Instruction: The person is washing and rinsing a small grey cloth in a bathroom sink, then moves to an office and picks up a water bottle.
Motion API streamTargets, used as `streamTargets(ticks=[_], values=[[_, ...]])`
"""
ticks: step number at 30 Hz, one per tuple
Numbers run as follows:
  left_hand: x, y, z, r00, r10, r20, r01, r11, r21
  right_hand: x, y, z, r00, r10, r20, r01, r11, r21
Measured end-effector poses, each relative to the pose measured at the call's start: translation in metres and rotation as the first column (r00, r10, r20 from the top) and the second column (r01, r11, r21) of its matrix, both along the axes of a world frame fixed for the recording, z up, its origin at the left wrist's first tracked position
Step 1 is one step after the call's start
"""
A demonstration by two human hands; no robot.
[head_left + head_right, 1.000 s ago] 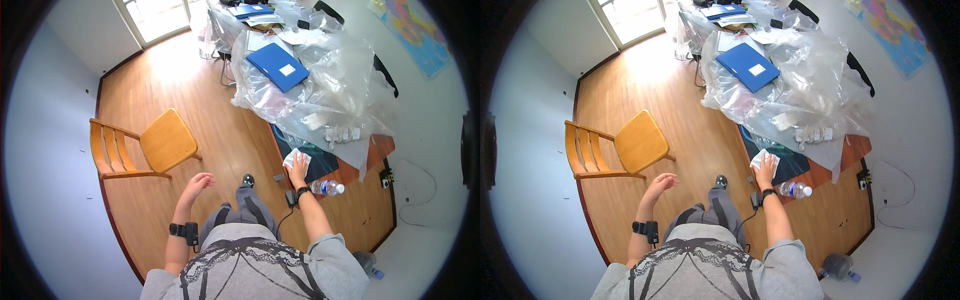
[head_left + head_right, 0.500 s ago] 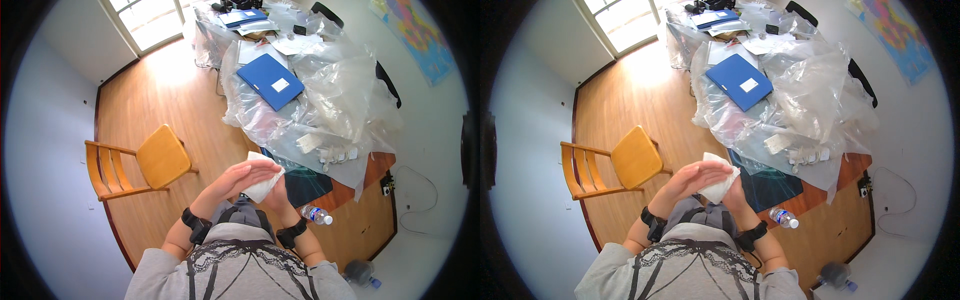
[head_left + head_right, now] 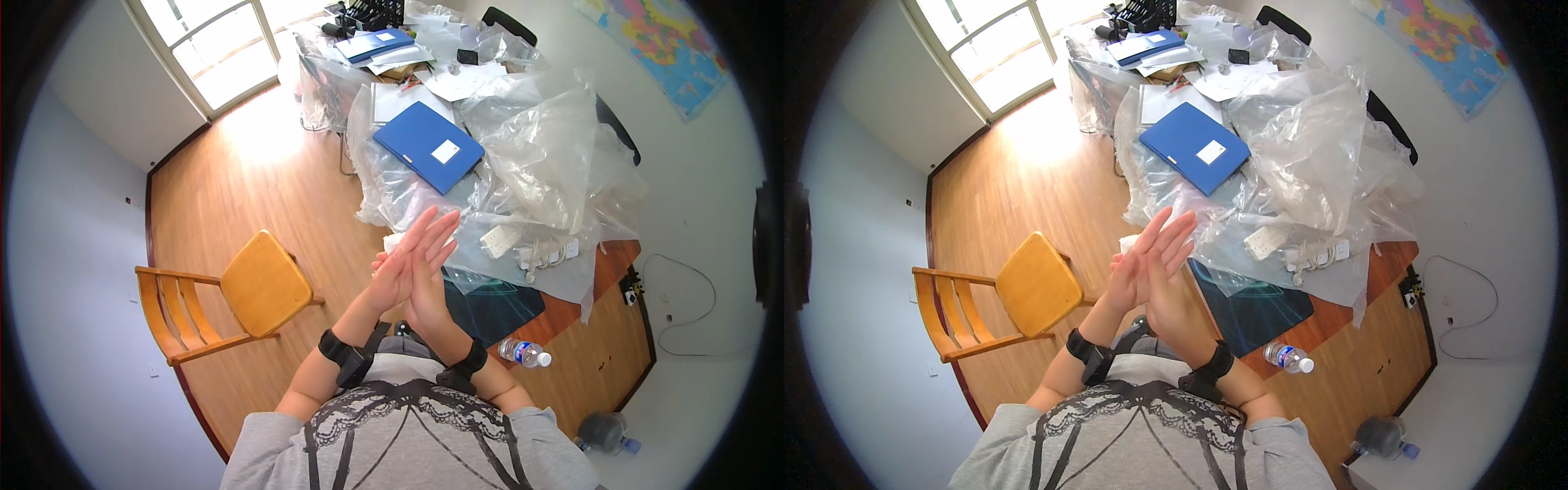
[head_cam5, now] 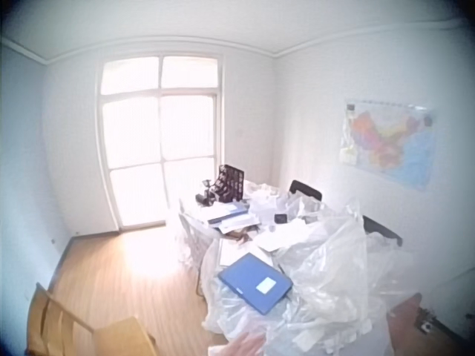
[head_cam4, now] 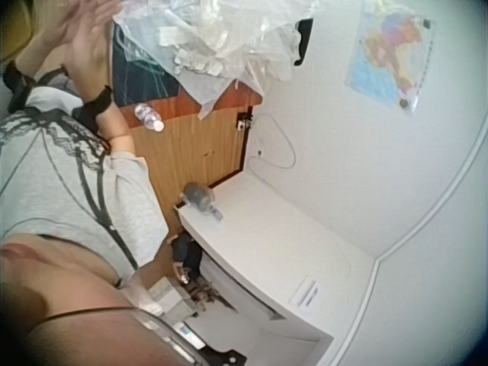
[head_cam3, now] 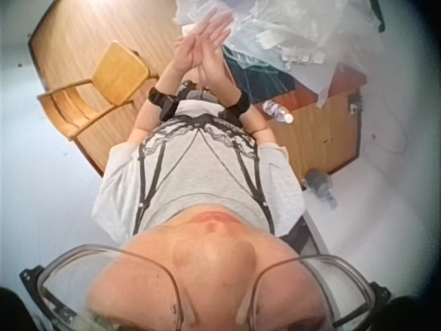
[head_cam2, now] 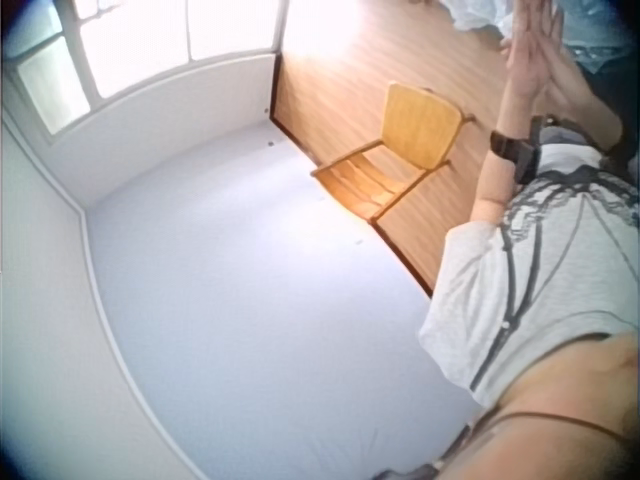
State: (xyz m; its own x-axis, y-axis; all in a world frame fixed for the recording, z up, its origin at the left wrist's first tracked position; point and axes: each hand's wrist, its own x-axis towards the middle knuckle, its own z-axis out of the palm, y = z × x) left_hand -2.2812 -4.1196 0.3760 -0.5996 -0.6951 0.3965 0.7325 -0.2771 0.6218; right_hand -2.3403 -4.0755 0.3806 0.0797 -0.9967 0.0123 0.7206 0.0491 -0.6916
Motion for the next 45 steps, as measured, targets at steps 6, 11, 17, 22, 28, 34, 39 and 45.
streamTargets(ticks=[6, 11, 17, 22, 28, 34, 39, 45], values=[[0.007, -0.013, 0.003, 0.993, 0.102, 0.059, -0.095, 0.988, -0.120, 0.003, -0.013, -0.012, 0.997, -0.080, -0.019, 0.081, 0.989, 0.124], [0.033, -0.014, 0.017, 0.803, 0.480, 0.354, -0.262, 0.817, -0.514, -0.002, -0.019, -0.028, 0.998, -0.023, 0.064, 0.012, 0.984, 0.177], [0.045, -0.024, 0.002, 0.373, 0.928, 0.007, -0.080, 0.040, -0.996, 0.010, -0.006, -0.014, 0.986, 0.136, 0.096, -0.145, 0.985, 0.090], [0.046, -0.035, -0.009, 0.477, 0.878, 0.035, -0.274, 0.187, -0.944, 0.009, -0.010, -0.008, 0.973, 0.229, -0.002, -0.228, 0.969, 0.090], [0.037, -0.041, -0.008, 0.565, 0.805, 0.181, -0.530, 0.522, -0.668, 0.007, -0.028, 0.012, 0.952, 0.077, 0.296, -0.136, 0.973, 0.186], [0.051, -0.041, -0.001, 0.735, 0.640, 0.226, -0.384, 0.666, -0.639, 0.012, -0.027, 0.023, 0.982, 0.026, 0.187, -0.062, 0.980, 0.189], [0.066, -0.031, 0.030, 0.435, 0.866, 0.247, 0.234, 0.157, -0.960, 0.001, -0.026, 0.020, 0.962, 0.138, 0.236, -0.174, 0.975, 0.139], [0.080, -0.048, 0.016, 0.583, 0.752, 0.307, 0.230, 0.210, -0.950, -0.006, -0.030, 0.009, 0.929, 0.283, -0.237, -0.276, 0.959, 0.065]])
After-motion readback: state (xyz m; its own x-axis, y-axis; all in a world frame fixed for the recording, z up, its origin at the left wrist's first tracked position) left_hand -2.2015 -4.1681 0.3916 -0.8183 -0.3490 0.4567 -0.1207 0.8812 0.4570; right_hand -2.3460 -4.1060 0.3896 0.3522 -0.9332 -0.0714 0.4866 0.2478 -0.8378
